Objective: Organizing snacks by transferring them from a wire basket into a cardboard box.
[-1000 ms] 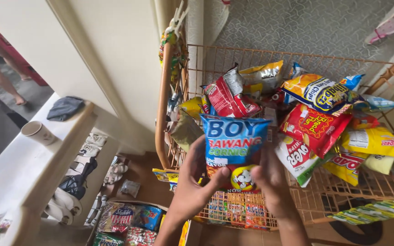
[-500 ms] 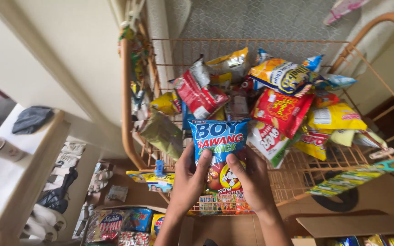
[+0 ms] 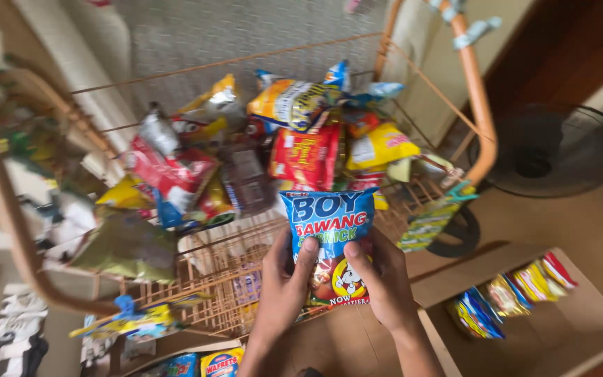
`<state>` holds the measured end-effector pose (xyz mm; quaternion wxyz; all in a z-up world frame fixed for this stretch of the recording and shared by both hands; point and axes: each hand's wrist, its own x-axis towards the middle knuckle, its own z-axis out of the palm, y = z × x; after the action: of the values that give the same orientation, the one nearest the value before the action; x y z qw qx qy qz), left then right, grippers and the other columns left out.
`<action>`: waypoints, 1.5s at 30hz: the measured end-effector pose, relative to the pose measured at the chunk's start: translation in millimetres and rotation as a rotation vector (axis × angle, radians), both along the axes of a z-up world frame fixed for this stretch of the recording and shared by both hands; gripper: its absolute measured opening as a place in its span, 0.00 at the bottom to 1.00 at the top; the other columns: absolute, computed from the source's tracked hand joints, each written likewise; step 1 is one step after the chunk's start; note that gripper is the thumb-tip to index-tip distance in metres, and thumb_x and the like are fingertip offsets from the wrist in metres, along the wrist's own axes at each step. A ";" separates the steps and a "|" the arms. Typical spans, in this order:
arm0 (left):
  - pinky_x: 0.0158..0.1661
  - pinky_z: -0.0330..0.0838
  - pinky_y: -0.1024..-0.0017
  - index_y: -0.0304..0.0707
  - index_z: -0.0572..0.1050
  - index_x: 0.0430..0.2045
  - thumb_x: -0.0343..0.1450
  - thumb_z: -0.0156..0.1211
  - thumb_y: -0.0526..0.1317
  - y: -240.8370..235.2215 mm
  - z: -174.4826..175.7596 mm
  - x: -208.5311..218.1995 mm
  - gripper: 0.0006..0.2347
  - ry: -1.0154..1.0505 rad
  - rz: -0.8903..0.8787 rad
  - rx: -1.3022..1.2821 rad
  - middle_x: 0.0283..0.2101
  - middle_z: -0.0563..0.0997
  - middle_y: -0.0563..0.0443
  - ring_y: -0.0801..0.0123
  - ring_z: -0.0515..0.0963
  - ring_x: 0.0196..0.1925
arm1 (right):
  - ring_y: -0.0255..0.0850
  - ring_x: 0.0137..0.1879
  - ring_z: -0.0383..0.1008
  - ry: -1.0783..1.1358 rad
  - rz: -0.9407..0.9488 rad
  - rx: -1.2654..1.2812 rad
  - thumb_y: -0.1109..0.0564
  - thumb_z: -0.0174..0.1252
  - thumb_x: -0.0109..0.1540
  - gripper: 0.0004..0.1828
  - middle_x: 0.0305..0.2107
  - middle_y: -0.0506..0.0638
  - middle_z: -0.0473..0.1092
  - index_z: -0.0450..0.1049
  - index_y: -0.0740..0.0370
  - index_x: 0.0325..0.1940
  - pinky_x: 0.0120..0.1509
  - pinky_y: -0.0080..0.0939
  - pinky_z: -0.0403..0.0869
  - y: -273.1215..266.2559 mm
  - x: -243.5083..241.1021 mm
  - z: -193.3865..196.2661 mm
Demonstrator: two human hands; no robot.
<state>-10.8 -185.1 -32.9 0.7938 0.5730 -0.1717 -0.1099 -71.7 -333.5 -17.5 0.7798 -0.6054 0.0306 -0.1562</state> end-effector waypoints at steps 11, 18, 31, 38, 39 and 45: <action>0.50 0.75 0.72 0.26 0.72 0.52 0.78 0.54 0.43 -137.3 -2.2 -38.5 0.16 -0.038 -0.342 0.033 0.46 0.82 0.47 0.75 0.78 0.47 | 0.33 0.46 0.77 0.027 -0.366 0.000 0.49 0.60 0.65 0.22 0.43 0.51 0.78 0.73 0.68 0.56 0.52 0.37 0.77 -110.7 -83.2 -9.3; 0.49 0.75 0.71 0.27 0.73 0.50 0.78 0.53 0.45 -224.7 -11.5 -90.4 0.16 -0.066 -0.565 0.060 0.45 0.83 0.46 0.74 0.78 0.46 | 0.32 0.43 0.77 0.091 -0.640 -0.024 0.45 0.54 0.68 0.22 0.41 0.49 0.76 0.72 0.66 0.55 0.48 0.35 0.76 -172.3 -161.0 -32.5; 0.51 0.76 0.72 0.29 0.72 0.51 0.79 0.45 0.52 -317.2 -23.7 -181.5 0.21 -0.037 -0.893 0.108 0.46 0.84 0.45 0.71 0.82 0.48 | 0.34 0.43 0.79 0.131 -0.907 0.195 0.44 0.53 0.68 0.23 0.40 0.53 0.78 0.75 0.70 0.50 0.48 0.37 0.77 -227.2 -274.7 -52.2; 0.48 0.76 0.72 0.29 0.74 0.50 0.78 0.46 0.51 -340.1 -29.3 -198.2 0.20 0.034 -0.920 0.134 0.44 0.83 0.45 0.72 0.81 0.46 | 0.32 0.44 0.77 0.095 -0.949 0.165 0.44 0.54 0.69 0.23 0.40 0.51 0.77 0.75 0.69 0.50 0.49 0.35 0.76 -243.0 -293.8 -62.4; 0.48 0.75 0.73 0.30 0.74 0.50 0.78 0.46 0.51 -341.2 -29.0 -197.4 0.20 0.018 -0.923 0.138 0.44 0.83 0.46 0.73 0.81 0.45 | 0.33 0.43 0.77 0.109 -0.963 0.166 0.44 0.54 0.69 0.23 0.39 0.51 0.77 0.75 0.70 0.50 0.49 0.35 0.76 -243.7 -294.5 -66.9; 0.47 0.75 0.74 0.30 0.74 0.47 0.80 0.44 0.50 -350.9 -28.4 -186.9 0.19 -0.068 -0.940 0.183 0.42 0.83 0.47 0.75 0.80 0.44 | 0.31 0.45 0.78 0.122 -1.009 0.140 0.42 0.53 0.68 0.24 0.40 0.49 0.77 0.74 0.68 0.51 0.49 0.34 0.76 -248.9 -283.1 -60.3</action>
<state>-197.8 -536.0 -61.4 0.5985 0.5039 -0.4279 -0.4526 -354.7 -582.4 -77.7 0.6428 -0.4696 0.3750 -0.4750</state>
